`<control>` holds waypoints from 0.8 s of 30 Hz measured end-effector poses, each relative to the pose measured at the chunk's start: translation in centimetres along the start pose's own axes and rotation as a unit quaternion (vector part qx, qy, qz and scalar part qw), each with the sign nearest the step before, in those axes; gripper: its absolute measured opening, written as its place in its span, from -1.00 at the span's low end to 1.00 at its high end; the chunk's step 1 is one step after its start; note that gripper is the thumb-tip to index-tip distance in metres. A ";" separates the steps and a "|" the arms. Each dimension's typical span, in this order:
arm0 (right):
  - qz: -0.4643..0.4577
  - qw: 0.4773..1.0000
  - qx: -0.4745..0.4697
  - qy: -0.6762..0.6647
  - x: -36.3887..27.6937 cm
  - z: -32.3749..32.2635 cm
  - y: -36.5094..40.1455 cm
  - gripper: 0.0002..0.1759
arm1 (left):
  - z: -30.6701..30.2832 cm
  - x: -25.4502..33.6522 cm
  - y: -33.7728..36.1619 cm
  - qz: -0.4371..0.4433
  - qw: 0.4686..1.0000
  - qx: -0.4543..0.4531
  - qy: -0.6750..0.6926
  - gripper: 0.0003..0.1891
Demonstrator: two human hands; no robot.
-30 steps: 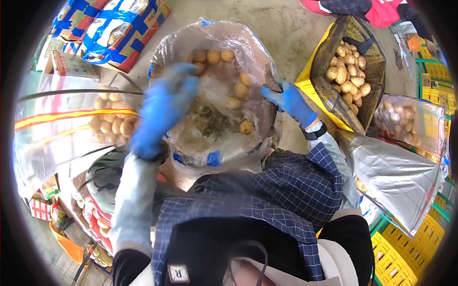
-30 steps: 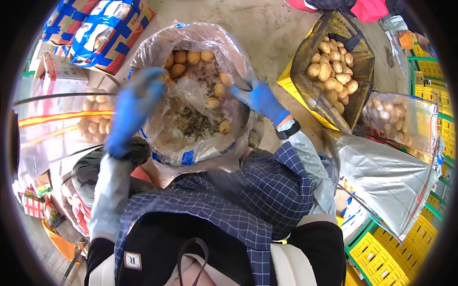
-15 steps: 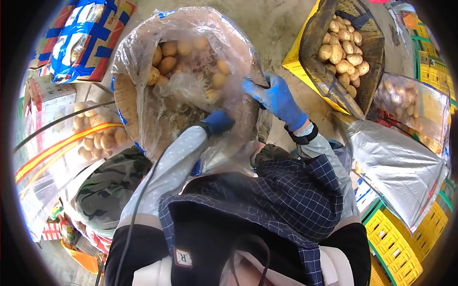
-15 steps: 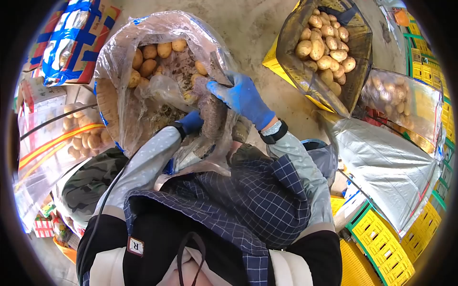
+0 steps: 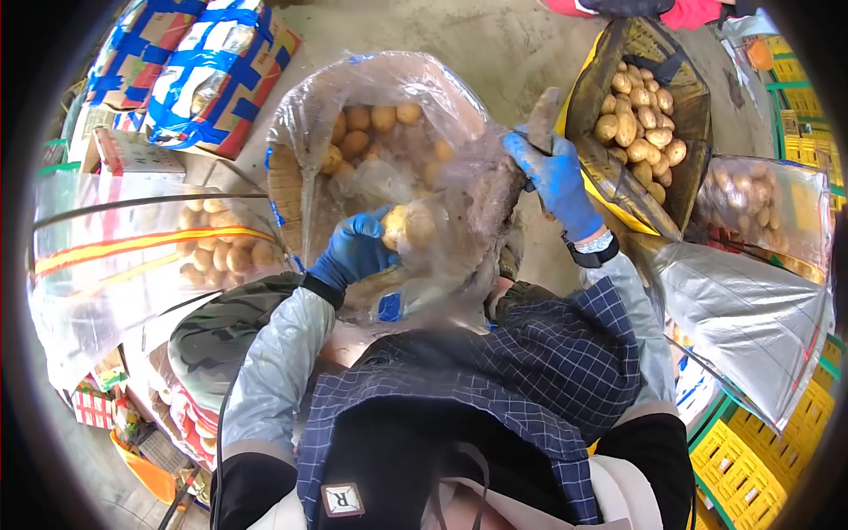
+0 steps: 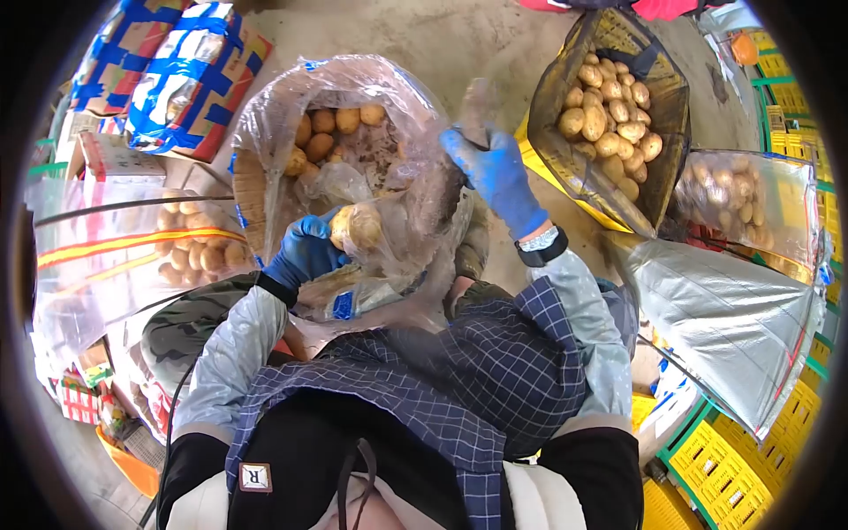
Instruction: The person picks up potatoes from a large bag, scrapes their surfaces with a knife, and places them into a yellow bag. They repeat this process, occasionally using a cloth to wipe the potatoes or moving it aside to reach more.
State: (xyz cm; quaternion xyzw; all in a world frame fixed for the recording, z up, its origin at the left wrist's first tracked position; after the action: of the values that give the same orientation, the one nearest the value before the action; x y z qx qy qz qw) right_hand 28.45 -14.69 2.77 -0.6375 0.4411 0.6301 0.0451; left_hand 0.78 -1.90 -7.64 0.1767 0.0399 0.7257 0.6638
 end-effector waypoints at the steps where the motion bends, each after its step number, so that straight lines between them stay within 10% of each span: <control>1: -0.014 0.999 -0.016 0.025 -1.2 0.5 0.8 -0.66 | 1.0 0.0 0.5 0.017 1.000 -0.016 0.012 -0.24; 18: -0.111 0.984 -0.046 0.133 -8.4 6.3 12.4 -0.61 | 12.7 0.1 9.1 0.087 0.995 0.035 0.029 -0.27; 19: -0.100 0.985 -0.046 0.133 -8.2 6.3 12.6 -0.60 | 11.1 0.6 9.4 0.186 0.972 0.074 -0.121 -0.28; 21: -0.108 0.984 -0.033 0.138 -7.4 6.3 12.0 -0.60 | 9.0 2.4 11.8 0.343 0.830 0.165 -0.407 -0.38; 24: -0.128 0.982 0.011 0.140 -5.8 5.0 10.2 -0.58 | 19.3 12.3 24.6 0.513 0.217 0.304 -0.773 -0.58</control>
State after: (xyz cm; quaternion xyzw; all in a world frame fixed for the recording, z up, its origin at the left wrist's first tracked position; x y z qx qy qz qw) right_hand 19.35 -14.87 11.78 -0.7699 0.3647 0.5188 0.0709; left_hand -17.29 3.84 20.05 0.8217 -0.3741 0.3491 -0.2511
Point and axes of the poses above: each hand's wrist, its own y-axis away from the middle knuckle, its own z-axis out of the palm, x = y × z, the point moved 4 cm from there along -y, towards the middle knuckle, and after that the axes turned 12 degrees about z, right-handed, at the moved point
